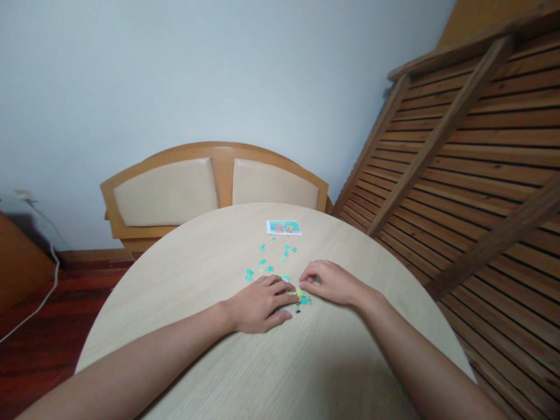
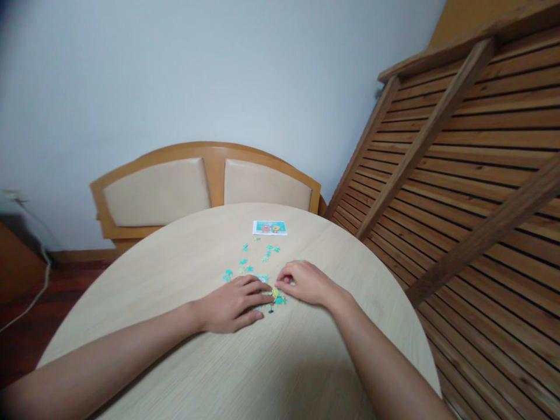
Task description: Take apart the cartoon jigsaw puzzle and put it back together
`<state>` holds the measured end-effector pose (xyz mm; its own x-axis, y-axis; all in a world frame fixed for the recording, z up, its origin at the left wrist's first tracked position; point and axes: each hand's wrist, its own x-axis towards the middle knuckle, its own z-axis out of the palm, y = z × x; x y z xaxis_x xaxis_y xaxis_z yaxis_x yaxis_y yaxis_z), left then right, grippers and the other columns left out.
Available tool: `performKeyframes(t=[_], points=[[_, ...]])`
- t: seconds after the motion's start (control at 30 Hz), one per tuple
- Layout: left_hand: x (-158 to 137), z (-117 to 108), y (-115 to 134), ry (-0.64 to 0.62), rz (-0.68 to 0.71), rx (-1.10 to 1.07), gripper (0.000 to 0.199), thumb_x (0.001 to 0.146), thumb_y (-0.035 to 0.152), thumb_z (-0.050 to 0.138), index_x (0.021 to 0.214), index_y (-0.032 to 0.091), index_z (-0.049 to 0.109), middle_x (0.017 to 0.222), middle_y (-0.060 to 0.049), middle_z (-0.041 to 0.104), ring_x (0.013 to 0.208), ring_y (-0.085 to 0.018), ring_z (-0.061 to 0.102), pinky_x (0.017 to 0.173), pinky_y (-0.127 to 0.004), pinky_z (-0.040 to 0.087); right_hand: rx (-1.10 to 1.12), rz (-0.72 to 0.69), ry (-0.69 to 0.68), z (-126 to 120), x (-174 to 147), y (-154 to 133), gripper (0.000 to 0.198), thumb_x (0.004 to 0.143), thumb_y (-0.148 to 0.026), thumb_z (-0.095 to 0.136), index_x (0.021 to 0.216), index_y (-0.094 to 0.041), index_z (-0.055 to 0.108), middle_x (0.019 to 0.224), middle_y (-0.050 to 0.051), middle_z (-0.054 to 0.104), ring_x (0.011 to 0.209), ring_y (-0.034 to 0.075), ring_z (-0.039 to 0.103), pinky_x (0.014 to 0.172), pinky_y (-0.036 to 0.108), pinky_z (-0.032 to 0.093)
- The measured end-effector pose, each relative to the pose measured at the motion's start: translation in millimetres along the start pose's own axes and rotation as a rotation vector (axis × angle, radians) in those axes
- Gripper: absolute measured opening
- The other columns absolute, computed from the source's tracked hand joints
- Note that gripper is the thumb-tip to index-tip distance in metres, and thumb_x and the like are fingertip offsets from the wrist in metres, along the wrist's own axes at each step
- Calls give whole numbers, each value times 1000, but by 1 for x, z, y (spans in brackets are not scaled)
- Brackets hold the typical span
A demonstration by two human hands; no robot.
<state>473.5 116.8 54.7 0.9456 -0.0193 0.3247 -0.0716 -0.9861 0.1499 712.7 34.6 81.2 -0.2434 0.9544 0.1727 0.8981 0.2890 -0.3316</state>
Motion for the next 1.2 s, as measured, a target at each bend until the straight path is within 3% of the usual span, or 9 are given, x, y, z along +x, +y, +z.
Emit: performKeyframes(t=[0.1,0.37,0.6,0.83,1.03,1.2], points=[[-1,1,-2,-2,-5,9,37,101,39,48,134,24,56,132,-10,60,116,-27,54,104,-43,41,-107,-4,80,6,23,5,18,94,-26,59,101,-18,73,98,8,73,94,22,65,85,31,45],[0,-2,-4,-27,-19,9,38,100,39,48,135,24,55,135,-9,59,118,-28,53,106,-45,40,-225,62,60,18,102,16,36,96,-23,55,130,-14,60,137,16,59,127,29,52,107,43,38],[-1,-2,-7,-25,-20,1,38,100,40,48,135,25,55,135,-9,59,120,-28,52,106,-44,40,-214,100,19,40,138,24,46,98,-31,52,140,-11,51,150,20,47,137,34,44,110,49,36],[-1,0,-6,-23,-13,5,38,101,39,48,136,25,55,134,-8,59,118,-27,54,105,-43,41,-193,-6,31,44,116,23,33,100,-28,50,128,-18,63,138,12,61,131,27,50,109,44,39],[-2,2,-5,-14,-5,3,38,100,39,48,135,25,55,131,-9,61,116,-27,55,104,-43,41,-170,-140,70,37,71,20,28,99,-23,51,119,-22,70,129,5,68,126,27,53,107,44,42],[-1,1,-1,-24,-2,-3,37,100,38,48,134,24,55,131,-9,61,117,-27,54,105,-42,41,-134,-142,100,28,29,24,22,97,-25,57,110,-22,74,122,6,72,124,28,55,105,45,44]])
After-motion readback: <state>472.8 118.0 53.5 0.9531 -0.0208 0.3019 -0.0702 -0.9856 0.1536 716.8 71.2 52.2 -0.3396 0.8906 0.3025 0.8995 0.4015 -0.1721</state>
